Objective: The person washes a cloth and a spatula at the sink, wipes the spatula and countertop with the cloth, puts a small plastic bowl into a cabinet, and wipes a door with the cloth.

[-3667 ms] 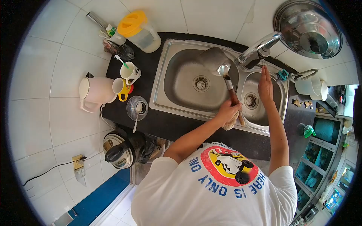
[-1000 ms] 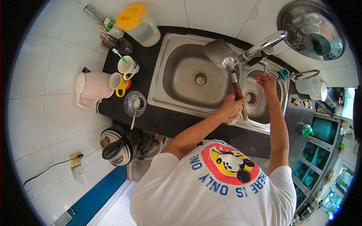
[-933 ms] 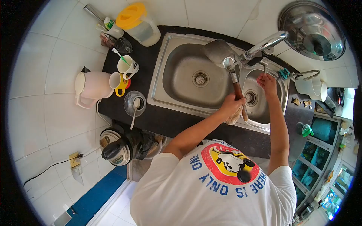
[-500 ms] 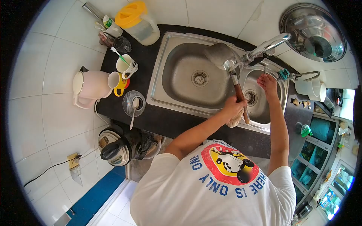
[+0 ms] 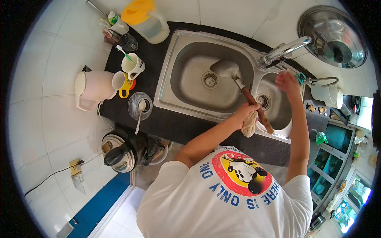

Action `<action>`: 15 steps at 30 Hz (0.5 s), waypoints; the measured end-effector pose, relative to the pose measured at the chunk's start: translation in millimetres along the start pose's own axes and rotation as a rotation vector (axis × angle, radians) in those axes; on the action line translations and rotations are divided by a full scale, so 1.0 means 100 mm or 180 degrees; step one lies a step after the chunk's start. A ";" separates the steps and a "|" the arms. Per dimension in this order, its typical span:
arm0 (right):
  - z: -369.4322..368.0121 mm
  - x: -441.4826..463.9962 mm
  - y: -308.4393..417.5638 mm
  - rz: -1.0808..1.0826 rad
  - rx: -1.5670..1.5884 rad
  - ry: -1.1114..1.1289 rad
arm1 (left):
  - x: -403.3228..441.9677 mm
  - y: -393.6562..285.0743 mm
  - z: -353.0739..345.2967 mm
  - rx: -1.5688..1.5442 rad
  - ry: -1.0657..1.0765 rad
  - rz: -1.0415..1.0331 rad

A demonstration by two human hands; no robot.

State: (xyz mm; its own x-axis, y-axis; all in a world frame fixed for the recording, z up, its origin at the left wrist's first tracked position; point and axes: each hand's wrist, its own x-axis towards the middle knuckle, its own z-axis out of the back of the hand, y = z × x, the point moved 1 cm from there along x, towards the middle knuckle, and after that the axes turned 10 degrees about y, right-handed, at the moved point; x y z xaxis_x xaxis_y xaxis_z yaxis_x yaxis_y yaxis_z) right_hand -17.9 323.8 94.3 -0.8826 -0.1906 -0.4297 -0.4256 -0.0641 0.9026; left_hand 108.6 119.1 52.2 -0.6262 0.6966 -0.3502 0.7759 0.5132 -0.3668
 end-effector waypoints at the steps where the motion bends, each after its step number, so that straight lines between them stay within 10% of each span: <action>1: -0.14 -0.19 0.06 -0.0197 -0.0093 0.0286 | -0.02 -0.05 0.03 -0.0178 0.0154 0.0108; 6: -0.70 -0.93 0.05 -0.0927 -0.0655 0.1849 | -0.09 -0.22 0.17 -0.0850 0.1174 -0.0324; 15: -1.05 -1.28 0.15 -0.0373 -0.2013 0.1178 | -0.19 -0.26 0.10 -0.0454 0.1491 -0.0638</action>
State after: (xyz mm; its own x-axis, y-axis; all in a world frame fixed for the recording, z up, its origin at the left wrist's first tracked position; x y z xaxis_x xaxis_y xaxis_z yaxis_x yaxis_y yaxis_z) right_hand 109.5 244.4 165.9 -0.6660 -0.4584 -0.5885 -0.2179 -0.6350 0.7412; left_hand 99.7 87.8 59.2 -0.6878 0.7104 0.1494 0.6675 0.6998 -0.2547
